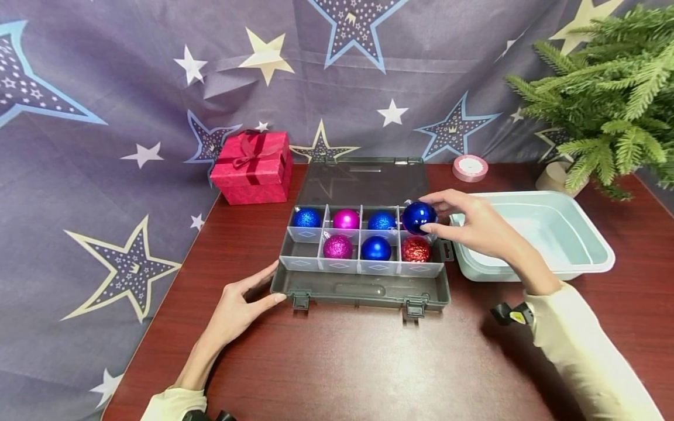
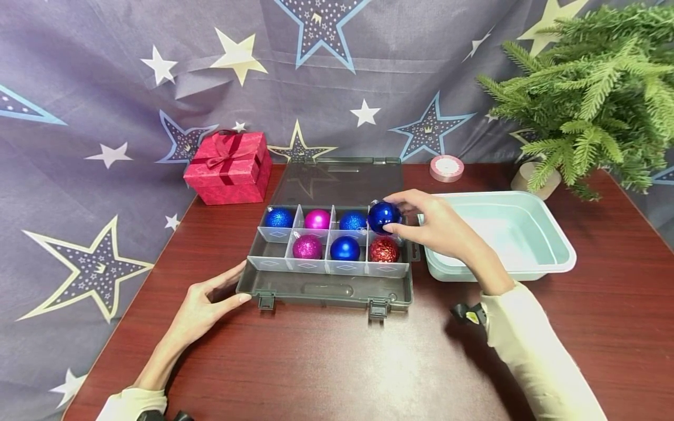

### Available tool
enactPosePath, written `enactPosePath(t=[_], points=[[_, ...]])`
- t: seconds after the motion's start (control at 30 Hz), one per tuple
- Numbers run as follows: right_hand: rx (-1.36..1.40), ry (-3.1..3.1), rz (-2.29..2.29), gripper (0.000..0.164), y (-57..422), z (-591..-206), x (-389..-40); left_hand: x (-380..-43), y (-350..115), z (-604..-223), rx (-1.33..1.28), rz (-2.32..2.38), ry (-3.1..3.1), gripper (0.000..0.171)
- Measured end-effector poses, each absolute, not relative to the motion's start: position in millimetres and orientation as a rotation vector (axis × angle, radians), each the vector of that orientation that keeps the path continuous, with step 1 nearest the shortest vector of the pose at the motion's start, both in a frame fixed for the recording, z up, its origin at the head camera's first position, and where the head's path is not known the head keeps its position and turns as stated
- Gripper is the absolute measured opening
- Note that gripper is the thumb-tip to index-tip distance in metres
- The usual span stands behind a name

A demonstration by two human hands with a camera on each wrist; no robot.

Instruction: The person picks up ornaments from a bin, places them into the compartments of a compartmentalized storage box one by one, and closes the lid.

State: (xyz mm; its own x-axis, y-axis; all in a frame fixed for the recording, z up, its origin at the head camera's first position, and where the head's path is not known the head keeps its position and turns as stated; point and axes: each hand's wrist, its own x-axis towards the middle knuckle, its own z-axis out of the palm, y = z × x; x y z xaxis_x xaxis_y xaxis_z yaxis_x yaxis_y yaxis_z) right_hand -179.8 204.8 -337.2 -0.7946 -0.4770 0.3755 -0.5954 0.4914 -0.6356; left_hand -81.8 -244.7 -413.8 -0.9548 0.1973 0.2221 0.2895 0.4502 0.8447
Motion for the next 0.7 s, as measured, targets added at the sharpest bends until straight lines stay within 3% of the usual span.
enactPosePath(t=[0.7], points=[[1.122,-2.559,1.27,0.049,146.1,-339.1,-192.4,-89.1,-255.1,-433.1,-0.46,-1.548,-2.575,0.062]])
